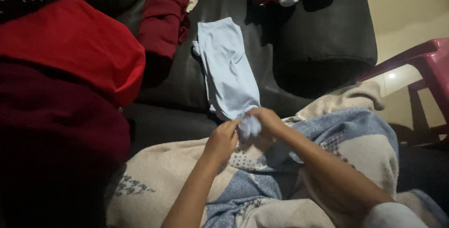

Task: The person folds a white shirt, a red shirt, a blue tank top, a black patterned top, and a grey shirt, then places them into stacks.

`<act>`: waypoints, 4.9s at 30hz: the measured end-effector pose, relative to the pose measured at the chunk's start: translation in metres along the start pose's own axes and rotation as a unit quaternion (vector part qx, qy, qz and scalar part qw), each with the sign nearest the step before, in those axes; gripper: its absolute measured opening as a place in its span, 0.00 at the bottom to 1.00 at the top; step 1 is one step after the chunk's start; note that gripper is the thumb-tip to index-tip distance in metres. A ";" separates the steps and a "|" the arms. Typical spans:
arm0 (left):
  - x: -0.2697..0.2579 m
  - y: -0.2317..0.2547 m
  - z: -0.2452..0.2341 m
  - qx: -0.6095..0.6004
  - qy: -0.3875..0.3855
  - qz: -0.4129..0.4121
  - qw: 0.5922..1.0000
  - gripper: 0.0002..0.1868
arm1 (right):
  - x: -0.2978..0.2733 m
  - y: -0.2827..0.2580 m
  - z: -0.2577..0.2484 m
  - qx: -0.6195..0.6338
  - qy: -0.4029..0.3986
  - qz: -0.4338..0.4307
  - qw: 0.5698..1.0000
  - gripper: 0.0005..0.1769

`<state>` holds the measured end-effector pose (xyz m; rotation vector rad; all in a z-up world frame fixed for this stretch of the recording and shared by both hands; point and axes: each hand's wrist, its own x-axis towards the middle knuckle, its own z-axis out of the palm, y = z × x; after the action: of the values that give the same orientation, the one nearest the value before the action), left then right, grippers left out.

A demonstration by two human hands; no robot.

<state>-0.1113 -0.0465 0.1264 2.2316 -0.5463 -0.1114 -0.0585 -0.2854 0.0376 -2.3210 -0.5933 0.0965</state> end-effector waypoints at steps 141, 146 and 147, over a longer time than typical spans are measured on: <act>0.144 -0.179 -0.091 -0.415 0.367 -0.098 0.827 0.35 | 0.430 -0.112 0.038 0.211 0.007 -0.035 0.977 0.56; 0.121 -0.132 -0.087 -0.433 0.343 -0.105 0.827 0.31 | 0.313 -0.103 0.038 0.330 -0.037 0.031 0.943 0.21; 0.110 -0.117 -0.090 -0.422 0.327 -0.096 0.840 0.29 | 0.295 -0.113 0.033 0.361 -0.039 0.031 0.931 0.20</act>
<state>0.0514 0.0383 0.1100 1.3100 0.1178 0.2622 0.1528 -0.0628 0.1193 -1.6194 -0.4248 0.3733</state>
